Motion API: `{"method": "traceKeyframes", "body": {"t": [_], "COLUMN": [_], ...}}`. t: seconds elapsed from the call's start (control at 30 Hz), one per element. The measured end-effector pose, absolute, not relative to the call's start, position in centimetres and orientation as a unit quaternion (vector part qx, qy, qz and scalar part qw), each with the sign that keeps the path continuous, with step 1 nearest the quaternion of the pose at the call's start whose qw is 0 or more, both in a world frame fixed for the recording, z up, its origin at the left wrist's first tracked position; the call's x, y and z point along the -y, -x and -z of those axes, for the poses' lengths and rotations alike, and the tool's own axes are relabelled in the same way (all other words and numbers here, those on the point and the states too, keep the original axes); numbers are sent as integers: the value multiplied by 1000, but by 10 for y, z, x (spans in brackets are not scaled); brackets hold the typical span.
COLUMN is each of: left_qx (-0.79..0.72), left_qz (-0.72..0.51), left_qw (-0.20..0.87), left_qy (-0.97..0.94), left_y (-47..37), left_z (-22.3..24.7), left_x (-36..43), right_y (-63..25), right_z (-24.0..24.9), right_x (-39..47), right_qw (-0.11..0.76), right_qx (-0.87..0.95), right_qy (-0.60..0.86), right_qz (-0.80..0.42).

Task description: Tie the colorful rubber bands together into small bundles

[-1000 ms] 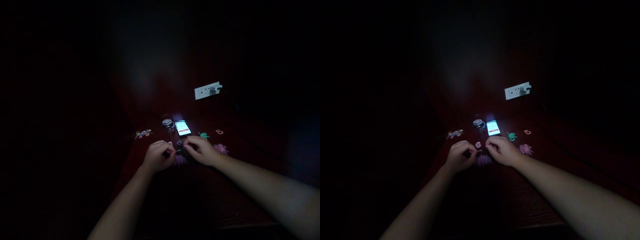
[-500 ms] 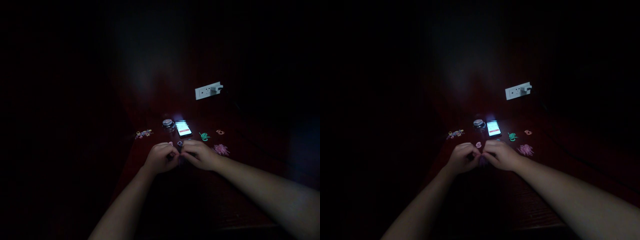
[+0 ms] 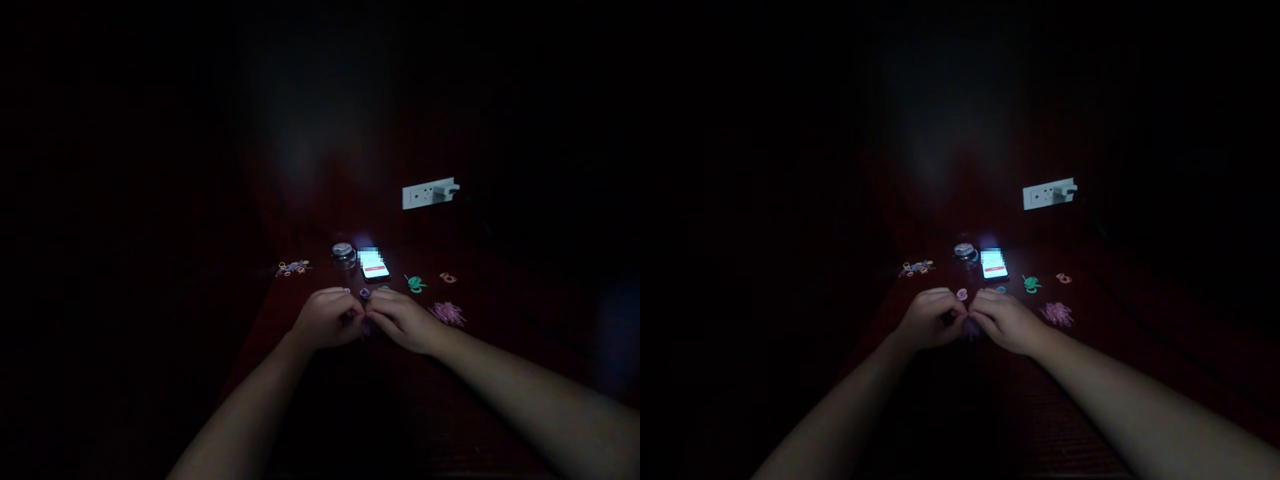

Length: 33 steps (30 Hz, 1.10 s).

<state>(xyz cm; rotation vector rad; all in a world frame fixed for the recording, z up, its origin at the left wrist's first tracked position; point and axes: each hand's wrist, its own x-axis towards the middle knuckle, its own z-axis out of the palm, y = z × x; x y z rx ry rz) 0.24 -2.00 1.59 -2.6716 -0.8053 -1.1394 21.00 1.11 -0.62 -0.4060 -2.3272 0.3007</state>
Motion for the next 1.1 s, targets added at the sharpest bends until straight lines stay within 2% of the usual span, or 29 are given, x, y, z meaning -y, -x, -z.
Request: {"method": "traceKeyframes", "body": {"t": [0.47, 0.87, 1.0, 1.1], "left_qx": [343, 442, 509, 496], "left_qz": [386, 361, 386, 392], "left_qw": [133, 125, 150, 149], "left_qy": [846, 812, 754, 760], "left_y": [12, 16, 25, 28], "left_z": [-15, -10, -10, -11], "left_x": [10, 4, 0, 0], "right_y": [-213, -213, -214, -214], "right_z": [3, 3, 3, 6], "right_x": [-10, -9, -4, -2], "right_qw": [373, 373, 375, 384], "right_qx": [914, 915, 916, 909], "right_qy": [125, 108, 90, 118], "right_qz": [-96, -109, -110, -112]}}
